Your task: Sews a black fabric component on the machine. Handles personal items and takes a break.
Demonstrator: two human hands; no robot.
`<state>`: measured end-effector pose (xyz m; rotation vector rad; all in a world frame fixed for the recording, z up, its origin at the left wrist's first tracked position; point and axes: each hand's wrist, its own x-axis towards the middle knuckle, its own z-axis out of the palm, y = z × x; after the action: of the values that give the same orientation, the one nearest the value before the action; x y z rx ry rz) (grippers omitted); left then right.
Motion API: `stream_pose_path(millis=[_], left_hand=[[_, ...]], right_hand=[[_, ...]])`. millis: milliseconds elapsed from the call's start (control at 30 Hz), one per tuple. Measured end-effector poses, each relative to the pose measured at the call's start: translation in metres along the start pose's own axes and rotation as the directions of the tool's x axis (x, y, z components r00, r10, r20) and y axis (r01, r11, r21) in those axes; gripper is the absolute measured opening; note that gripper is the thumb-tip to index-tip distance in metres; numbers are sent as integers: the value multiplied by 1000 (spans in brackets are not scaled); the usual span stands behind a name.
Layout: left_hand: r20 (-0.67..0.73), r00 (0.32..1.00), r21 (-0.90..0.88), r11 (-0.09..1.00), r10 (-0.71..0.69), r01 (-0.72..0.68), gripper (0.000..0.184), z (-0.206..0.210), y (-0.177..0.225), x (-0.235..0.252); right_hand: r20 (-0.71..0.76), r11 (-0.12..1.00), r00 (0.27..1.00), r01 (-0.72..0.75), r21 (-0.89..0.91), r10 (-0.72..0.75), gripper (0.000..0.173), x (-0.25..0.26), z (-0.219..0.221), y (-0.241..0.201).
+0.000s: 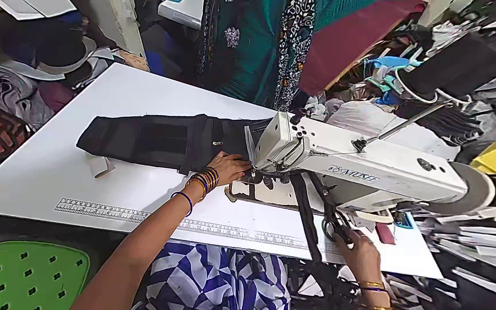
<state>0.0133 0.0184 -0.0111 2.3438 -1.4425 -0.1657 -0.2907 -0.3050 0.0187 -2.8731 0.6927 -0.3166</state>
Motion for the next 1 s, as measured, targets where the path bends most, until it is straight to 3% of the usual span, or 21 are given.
stream_pose_path(millis=[133,200,233,267,333,367,400,500,567,633,767,833,900,1000], left_hand=[[23,998,25,998,-50,49,40,-2,-4,7],[7,998,28,998,-63,63,40,-1,-8,12],[-35,998,42,998,-53,55,39,3,-13,13],[-75,996,48,998,-43,46,38,7,-18,15],[-105,994,52,998,-41,47,38,7,-27,19],[-105,993,50,997,-50,56,38,5,-31,22],[-95,994,46,997,-62,67,39,4,-33,23],[-94,994,67,995,-64,71,39,4,-37,28],[-122,990,92,992,-71,82,39,2,-32,28],[-239,968,144,983,-73,110,41,-1,-23,18],[-545,821,194,927,-172,322,68,-19,-35,-50],[-565,746,121,859,-352,497,66,-36,-71,-108],[-436,697,85,745,-570,662,57,-54,-87,-159],[-98,720,222,690,-687,689,48,-80,-31,-197]], right_hand=[[226,998,972,-69,-13,70,42,10,-10,-1],[302,980,945,-167,111,127,39,16,-16,0],[333,937,932,-237,256,145,31,17,-17,3],[377,833,914,-323,449,151,23,15,-17,4],[454,498,883,-449,742,119,23,10,-15,-1],[455,402,885,-453,796,97,20,12,-16,-5],[451,377,890,-440,815,65,20,12,-18,-8],[476,558,878,-372,742,-48,35,25,-27,-19],[555,681,822,-332,653,-131,22,43,-33,-40],[614,737,760,-288,612,-213,10,63,-34,-63],[608,761,734,-199,618,-302,11,87,-34,-72],[569,749,773,-194,634,-281,9,79,-35,-60],[486,707,846,-205,677,-220,7,58,-37,-43],[360,657,931,-232,718,-65,6,19,-40,-19]])
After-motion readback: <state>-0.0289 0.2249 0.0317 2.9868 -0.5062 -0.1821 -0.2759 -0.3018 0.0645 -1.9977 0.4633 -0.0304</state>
